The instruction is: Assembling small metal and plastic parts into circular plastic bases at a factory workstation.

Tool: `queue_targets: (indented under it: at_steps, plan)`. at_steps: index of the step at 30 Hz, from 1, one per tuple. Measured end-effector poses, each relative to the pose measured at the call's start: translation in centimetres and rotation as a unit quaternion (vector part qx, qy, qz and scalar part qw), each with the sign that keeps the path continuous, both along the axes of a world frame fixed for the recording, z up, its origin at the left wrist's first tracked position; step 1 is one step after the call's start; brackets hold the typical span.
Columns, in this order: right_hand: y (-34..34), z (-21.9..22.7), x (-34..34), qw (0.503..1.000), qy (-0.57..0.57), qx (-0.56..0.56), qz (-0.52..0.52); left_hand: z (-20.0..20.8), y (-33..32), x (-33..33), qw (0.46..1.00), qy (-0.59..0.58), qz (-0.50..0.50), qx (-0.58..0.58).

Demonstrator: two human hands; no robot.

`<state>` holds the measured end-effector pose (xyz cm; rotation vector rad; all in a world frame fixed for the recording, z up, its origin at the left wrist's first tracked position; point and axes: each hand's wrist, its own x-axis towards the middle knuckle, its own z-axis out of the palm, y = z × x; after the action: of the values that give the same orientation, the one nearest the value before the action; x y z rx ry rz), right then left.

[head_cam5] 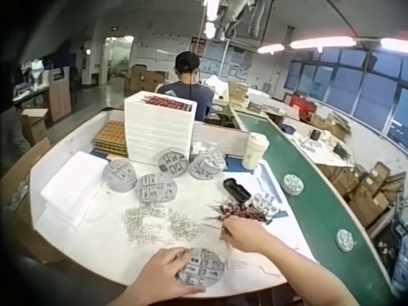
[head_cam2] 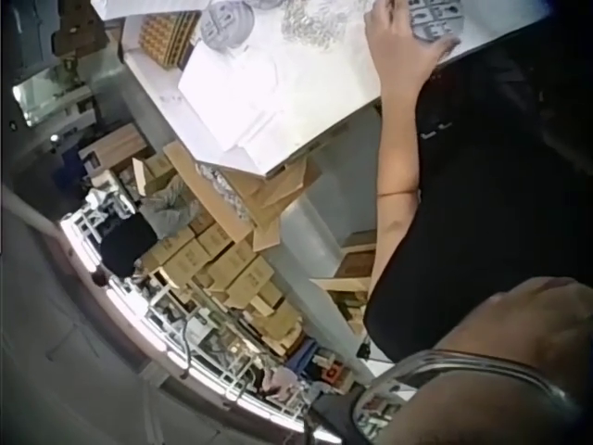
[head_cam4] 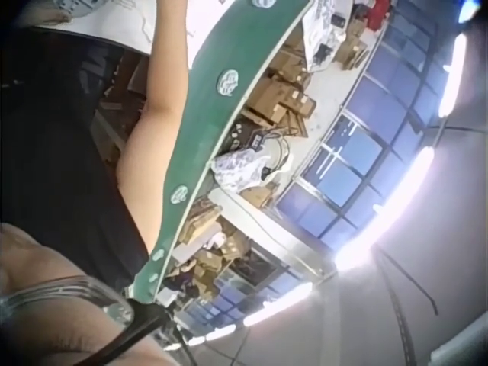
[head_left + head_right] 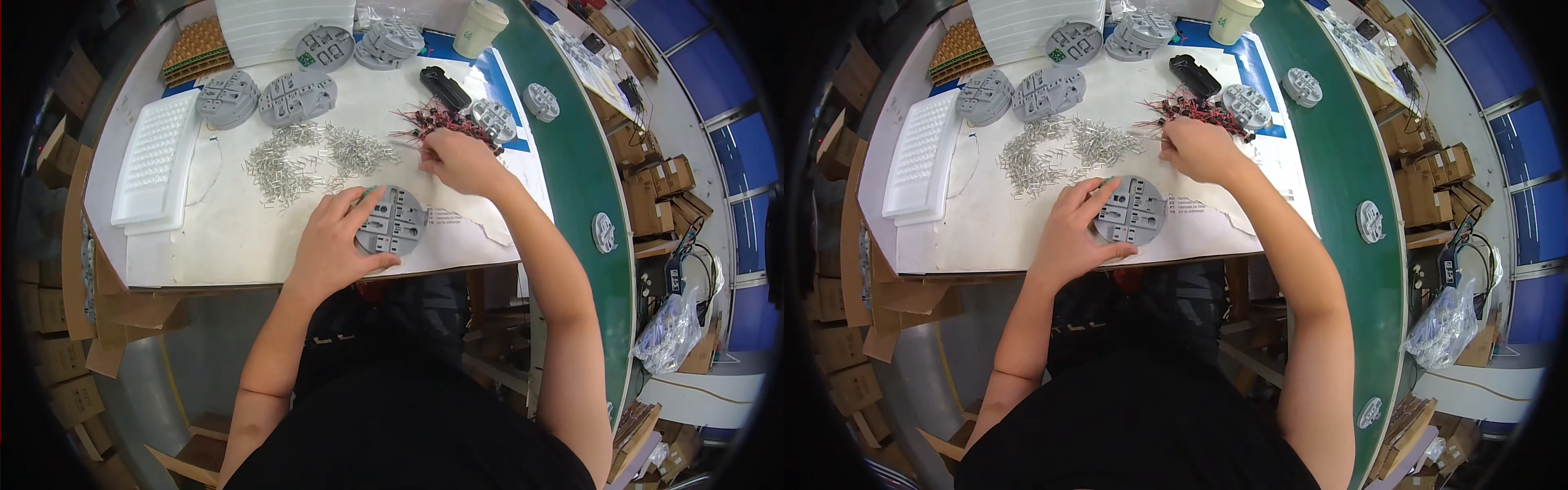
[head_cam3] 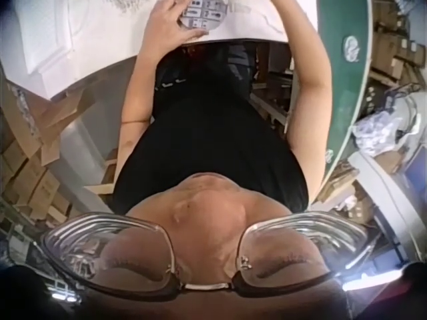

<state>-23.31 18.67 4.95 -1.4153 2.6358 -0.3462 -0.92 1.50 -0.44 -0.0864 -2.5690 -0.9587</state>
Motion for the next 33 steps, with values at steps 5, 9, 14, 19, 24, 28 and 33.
queue_targets:
  at_steps: [5,9,14,19,24,28,33]
  plan:
    - [0.0,1.0,4.5,0.940,-0.296,-0.105,-0.132,-0.4,1.6,-0.1,0.998,-0.003,0.057,0.012]
    - [-0.9,-1.0,5.1,0.932,-0.277,-0.154,-0.178,-0.8,1.8,-0.2,0.997,-0.003,0.067,0.023]
    - [-1.3,-1.2,4.9,0.943,-0.247,-0.132,-0.182,-0.5,1.7,-0.1,0.998,0.003,0.062,0.023]
    - [-2.0,-1.0,4.7,0.951,-0.238,-0.106,-0.168,-0.5,1.7,0.0,0.998,0.010,0.055,0.014]
    - [-2.5,0.5,5.0,0.971,-0.181,-0.053,-0.145,-0.5,1.3,-0.1,0.999,0.008,0.048,0.015]
    - [0.4,-1.4,6.3,0.975,-0.126,-0.180,-0.037,-0.6,1.5,0.1,0.998,0.012,0.058,0.017]
    - [3.2,-3.2,8.1,0.978,-0.057,-0.198,0.036,-0.5,1.5,0.0,0.998,-0.002,0.054,0.028]
